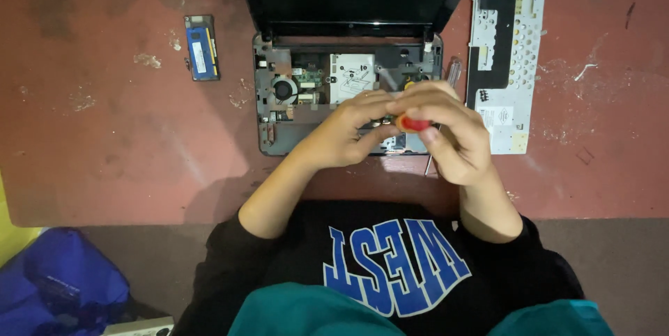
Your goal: Disassembling a laptop to access internal components using a screwdriver
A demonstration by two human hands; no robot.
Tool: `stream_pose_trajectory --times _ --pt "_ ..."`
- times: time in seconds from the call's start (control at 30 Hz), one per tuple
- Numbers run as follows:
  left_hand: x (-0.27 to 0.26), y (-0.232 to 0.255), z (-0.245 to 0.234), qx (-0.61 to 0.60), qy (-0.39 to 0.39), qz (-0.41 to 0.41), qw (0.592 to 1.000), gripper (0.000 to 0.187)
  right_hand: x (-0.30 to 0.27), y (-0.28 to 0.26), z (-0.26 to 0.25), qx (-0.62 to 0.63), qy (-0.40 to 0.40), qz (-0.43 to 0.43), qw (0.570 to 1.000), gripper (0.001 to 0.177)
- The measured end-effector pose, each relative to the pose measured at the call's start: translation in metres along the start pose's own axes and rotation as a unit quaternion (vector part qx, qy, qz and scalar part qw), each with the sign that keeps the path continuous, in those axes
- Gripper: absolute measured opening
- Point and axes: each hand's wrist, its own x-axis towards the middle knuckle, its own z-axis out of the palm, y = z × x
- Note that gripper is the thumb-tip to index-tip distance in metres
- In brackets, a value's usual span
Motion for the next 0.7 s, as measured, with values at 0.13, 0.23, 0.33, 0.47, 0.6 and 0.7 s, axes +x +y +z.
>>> stream_pose_trajectory --times 0.13,0.23,0.33,0.47,0.6,0.7 --pt "-0.001 -0.009 0.002 -0.017 0.048 -0.022 0.998 0.023 -0.007 0.010 0.000 -0.004 0.020 -0.017 1.000 0.033" --pt "-0.001 -0.018 0.004 -0.019 0.048 -0.007 0.999 0.027 -0.009 0.012 -0.002 -0.001 0.026 -0.022 0.999 0.024" --pt "-0.001 -0.015 0.001 -0.039 0.035 0.008 0.999 0.022 0.000 0.002 0.000 0.011 0.019 -0.014 1.000 0.022" --pt "0.004 -0.002 0.002 -0.065 0.028 -0.003 0.997 0.010 0.002 -0.004 -0.001 0.036 0.007 0.006 0.999 0.019" --pt "0.001 -0.013 0.005 -0.046 0.046 -0.003 0.998 0.019 -0.007 0.006 -0.002 0.053 0.021 -0.004 0.998 0.033" --pt "0.000 -0.012 0.005 -0.043 0.056 -0.013 0.997 0.027 -0.013 0.012 -0.004 0.038 0.032 -0.003 0.999 0.019"
